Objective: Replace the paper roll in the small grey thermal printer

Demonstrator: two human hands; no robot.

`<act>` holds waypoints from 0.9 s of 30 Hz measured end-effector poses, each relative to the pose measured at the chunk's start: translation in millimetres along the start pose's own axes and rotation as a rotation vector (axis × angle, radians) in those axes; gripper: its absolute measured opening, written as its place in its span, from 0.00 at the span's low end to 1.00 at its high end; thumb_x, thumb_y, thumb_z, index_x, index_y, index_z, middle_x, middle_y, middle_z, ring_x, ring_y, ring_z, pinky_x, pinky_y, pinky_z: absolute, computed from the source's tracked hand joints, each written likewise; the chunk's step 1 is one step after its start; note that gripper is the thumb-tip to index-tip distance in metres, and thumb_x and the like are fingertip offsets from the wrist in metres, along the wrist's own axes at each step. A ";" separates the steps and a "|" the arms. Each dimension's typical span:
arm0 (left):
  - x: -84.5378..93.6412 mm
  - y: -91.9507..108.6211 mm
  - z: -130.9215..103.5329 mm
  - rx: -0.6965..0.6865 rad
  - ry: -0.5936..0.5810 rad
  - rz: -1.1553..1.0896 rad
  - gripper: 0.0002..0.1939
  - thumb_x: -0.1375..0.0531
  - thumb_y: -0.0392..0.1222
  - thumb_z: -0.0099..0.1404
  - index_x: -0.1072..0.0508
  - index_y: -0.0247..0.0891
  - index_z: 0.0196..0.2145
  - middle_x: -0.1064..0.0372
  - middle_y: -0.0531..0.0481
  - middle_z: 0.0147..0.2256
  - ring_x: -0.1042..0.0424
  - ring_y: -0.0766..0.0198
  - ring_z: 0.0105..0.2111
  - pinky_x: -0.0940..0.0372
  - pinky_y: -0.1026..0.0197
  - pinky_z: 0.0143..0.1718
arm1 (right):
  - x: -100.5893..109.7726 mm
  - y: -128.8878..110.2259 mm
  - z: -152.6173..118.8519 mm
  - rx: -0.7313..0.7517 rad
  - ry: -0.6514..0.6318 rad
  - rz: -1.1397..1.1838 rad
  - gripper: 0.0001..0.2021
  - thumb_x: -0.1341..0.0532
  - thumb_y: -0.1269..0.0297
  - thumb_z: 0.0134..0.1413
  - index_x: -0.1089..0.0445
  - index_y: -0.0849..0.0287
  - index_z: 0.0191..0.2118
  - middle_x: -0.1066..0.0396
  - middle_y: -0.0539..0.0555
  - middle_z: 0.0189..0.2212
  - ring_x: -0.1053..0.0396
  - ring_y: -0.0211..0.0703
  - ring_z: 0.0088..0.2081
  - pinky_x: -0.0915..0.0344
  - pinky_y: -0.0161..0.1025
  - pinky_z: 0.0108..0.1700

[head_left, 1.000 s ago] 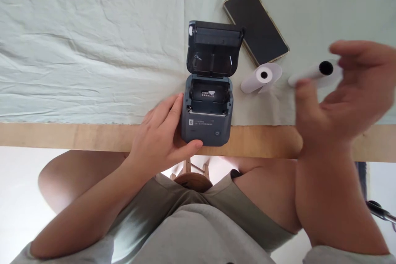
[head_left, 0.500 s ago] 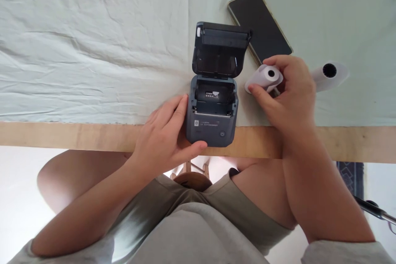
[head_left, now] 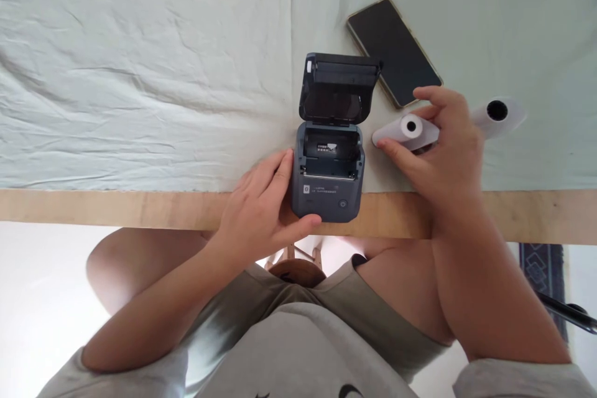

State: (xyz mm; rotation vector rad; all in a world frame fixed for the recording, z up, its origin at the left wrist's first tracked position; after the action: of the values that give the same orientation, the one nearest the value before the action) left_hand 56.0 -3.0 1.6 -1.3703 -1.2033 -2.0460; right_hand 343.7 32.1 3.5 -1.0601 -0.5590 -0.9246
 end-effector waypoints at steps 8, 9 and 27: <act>-1.6 -0.9 0.2 0.022 -0.018 -0.026 0.44 0.46 0.66 0.73 0.50 0.35 0.75 0.37 0.32 0.66 0.32 0.40 0.65 0.33 0.43 0.64 | -2.0 -0.8 1.4 -0.018 -0.044 -0.092 0.18 0.30 0.54 0.49 0.32 0.51 0.43 0.26 0.49 0.34 0.28 0.44 0.33 0.30 0.45 0.35; -1.4 -0.8 0.7 0.030 -0.026 -0.033 0.44 0.46 0.65 0.73 0.50 0.35 0.75 0.37 0.32 0.67 0.33 0.40 0.65 0.33 0.43 0.64 | -2.5 -1.8 1.5 -0.004 -0.053 -0.088 0.15 0.31 0.55 0.50 0.32 0.51 0.42 0.25 0.49 0.35 0.28 0.45 0.34 0.29 0.46 0.37; -2.7 2.2 4.0 0.132 -0.091 -0.040 0.46 0.44 0.68 0.69 0.49 0.41 0.75 0.41 0.34 0.69 0.37 0.37 0.68 0.37 0.38 0.66 | -8.8 -6.0 0.1 0.093 -0.135 0.087 0.15 0.34 0.64 0.50 0.29 0.48 0.46 0.27 0.52 0.43 0.28 0.48 0.46 0.24 0.52 0.49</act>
State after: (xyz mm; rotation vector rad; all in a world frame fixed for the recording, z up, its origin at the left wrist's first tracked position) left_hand 61.0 -1.3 0.7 -1.4000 -1.3881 -1.9109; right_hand 334.0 34.4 -0.3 -1.0600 -0.6560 -0.7475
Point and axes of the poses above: each hand's wrist, its own z-axis towards the middle knuckle, its own x-axis out of the back of the hand, y = z × x, the point moved 2 cm from there along z, towards the middle knuckle
